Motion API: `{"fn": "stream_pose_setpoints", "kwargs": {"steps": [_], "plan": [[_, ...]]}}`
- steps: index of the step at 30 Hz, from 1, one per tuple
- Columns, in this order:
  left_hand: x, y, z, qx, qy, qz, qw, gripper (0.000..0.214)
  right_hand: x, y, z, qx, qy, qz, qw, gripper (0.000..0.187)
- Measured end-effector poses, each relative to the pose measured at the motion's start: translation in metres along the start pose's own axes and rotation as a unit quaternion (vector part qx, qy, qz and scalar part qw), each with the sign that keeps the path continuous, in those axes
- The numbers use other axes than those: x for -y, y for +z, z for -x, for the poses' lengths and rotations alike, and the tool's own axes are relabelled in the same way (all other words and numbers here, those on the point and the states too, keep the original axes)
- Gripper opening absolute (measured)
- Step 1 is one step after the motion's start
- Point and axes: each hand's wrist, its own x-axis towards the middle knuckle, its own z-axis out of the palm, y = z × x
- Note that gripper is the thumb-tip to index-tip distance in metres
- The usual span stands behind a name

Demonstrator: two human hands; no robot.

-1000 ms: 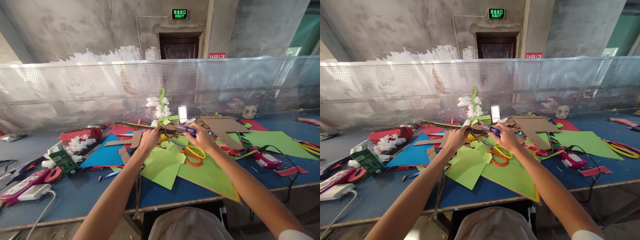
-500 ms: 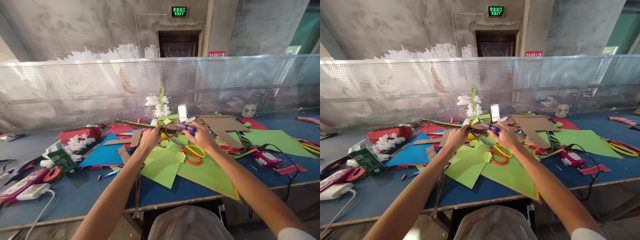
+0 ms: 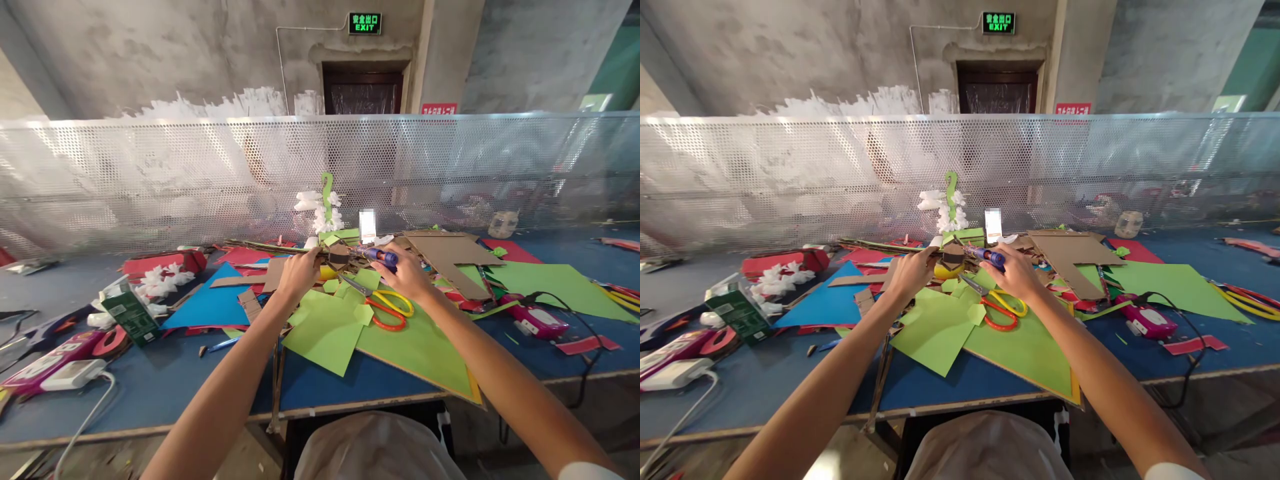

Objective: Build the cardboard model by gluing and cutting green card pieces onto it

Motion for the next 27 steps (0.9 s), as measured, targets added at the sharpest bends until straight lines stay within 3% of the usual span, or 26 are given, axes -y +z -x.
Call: {"fn": "stream_pose_setpoints", "kwargs": {"steps": [7, 15, 23, 27], "plan": [[-0.010, 0.000, 0.002, 0.014, 0.012, -0.017, 1.000, 0.047, -0.001, 0.008, 0.002, -0.021, -0.004, 0.070, 0.997, 0.033], [-0.017, -0.003, 0.004, 0.028, 0.011, -0.039, 0.999, 0.050, 0.005, 0.015, 0.002, 0.010, -0.029, 0.104, 0.994, 0.038], [-0.015, -0.004, 0.004, 0.030, 0.009, -0.028, 0.999, 0.049, 0.010, 0.016, 0.005, 0.061, -0.040, 0.032, 0.997, 0.029], [-0.015, -0.006, 0.003, 0.029, 0.000, -0.028, 0.999, 0.048, 0.009, 0.011, 0.003, 0.039, -0.023, 0.011, 0.999, 0.026]]}}
